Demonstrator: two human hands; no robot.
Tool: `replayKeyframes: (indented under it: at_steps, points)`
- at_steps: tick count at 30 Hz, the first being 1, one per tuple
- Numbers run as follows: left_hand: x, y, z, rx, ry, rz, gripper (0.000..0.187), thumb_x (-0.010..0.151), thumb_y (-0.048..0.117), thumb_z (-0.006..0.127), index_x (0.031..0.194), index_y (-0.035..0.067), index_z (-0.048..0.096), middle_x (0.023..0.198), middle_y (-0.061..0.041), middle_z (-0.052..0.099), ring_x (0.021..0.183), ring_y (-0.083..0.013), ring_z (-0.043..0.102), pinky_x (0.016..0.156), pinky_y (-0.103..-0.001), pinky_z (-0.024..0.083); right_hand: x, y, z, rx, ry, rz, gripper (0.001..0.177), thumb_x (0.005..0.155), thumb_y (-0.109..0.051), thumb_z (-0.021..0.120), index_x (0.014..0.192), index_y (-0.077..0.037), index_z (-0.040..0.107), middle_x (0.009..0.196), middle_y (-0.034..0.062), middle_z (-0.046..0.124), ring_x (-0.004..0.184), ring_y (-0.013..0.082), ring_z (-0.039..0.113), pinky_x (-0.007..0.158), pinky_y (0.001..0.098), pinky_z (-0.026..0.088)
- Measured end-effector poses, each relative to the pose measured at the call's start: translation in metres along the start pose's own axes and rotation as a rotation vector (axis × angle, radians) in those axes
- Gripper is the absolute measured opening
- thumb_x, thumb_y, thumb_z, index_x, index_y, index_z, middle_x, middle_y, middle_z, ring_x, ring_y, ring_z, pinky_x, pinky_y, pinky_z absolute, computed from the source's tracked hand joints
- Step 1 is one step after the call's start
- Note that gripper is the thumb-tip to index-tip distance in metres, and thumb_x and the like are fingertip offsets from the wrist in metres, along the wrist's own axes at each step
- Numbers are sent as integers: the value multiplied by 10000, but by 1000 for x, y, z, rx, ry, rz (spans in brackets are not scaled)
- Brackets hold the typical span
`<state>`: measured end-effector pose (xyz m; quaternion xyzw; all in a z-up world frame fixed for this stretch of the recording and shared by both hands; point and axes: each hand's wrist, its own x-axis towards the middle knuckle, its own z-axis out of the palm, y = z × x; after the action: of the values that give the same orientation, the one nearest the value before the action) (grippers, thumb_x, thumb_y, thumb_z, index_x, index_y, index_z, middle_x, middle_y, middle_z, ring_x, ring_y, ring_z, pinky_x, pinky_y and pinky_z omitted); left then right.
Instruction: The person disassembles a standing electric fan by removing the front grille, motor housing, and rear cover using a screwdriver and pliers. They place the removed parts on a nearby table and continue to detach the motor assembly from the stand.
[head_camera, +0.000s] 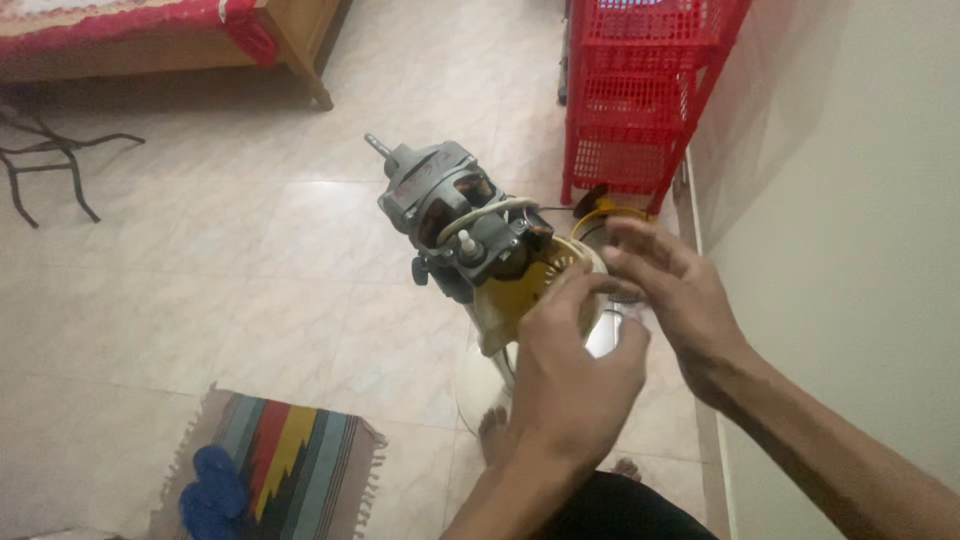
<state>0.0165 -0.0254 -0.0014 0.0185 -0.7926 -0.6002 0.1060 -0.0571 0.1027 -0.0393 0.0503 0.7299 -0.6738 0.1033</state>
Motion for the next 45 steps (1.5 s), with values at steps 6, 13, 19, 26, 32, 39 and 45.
replayKeyframes:
  at_steps: [6,13,19,26,32,39,45]
  points:
    - [-7,-12,-58,-35,132,-401,303,865,149,626,1104,2,742,891,-114,784,778,-187,735,718,-340,577,-1,-63,34,-390,-149,-719,271,974,-241,665,1201,-95,686,1477,111,512,1337,258,585,984,368,550]
    - [34,-46,-101,-327,117,-573,300,917,107,519,1088,-61,700,924,-137,771,793,-200,746,740,-315,602,0,-95,77,-840,-177,-811,111,854,-145,747,942,-77,737,1409,119,541,1256,267,593,960,390,536]
    - [61,-89,-129,-689,-78,-690,303,936,126,524,1063,-85,700,953,-146,757,877,-219,725,777,-357,576,0,-104,103,-1079,-81,-792,84,773,-96,785,850,-86,754,1273,70,679,1118,237,685,900,344,595]
    - [71,-129,-141,-1073,-282,-864,192,949,158,571,1095,68,657,953,-36,709,917,-159,646,838,-334,542,-12,-102,118,-1136,65,-663,114,799,-50,770,901,-98,763,1329,81,667,1104,230,719,793,318,598]
    - [78,-132,-152,-1081,-442,-809,213,975,208,578,1123,77,655,938,-28,686,901,-145,628,824,-329,518,-19,-102,131,-1218,149,-648,134,813,-88,772,944,-64,769,1297,109,676,1146,275,696,863,376,578]
    - [81,-121,-149,-946,-553,-713,364,934,124,526,1274,190,640,1036,-14,723,927,-138,646,852,-332,536,-19,-109,134,-1160,169,-267,217,827,-196,776,1027,-113,768,1292,19,710,1137,240,711,895,405,582]
    - [88,-122,-139,-993,-584,-694,340,979,148,509,1302,169,615,1116,-25,705,974,-140,658,826,-353,529,-33,-107,133,-1027,211,-128,306,925,-269,658,1205,-179,744,1313,15,696,1184,259,685,950,467,595]
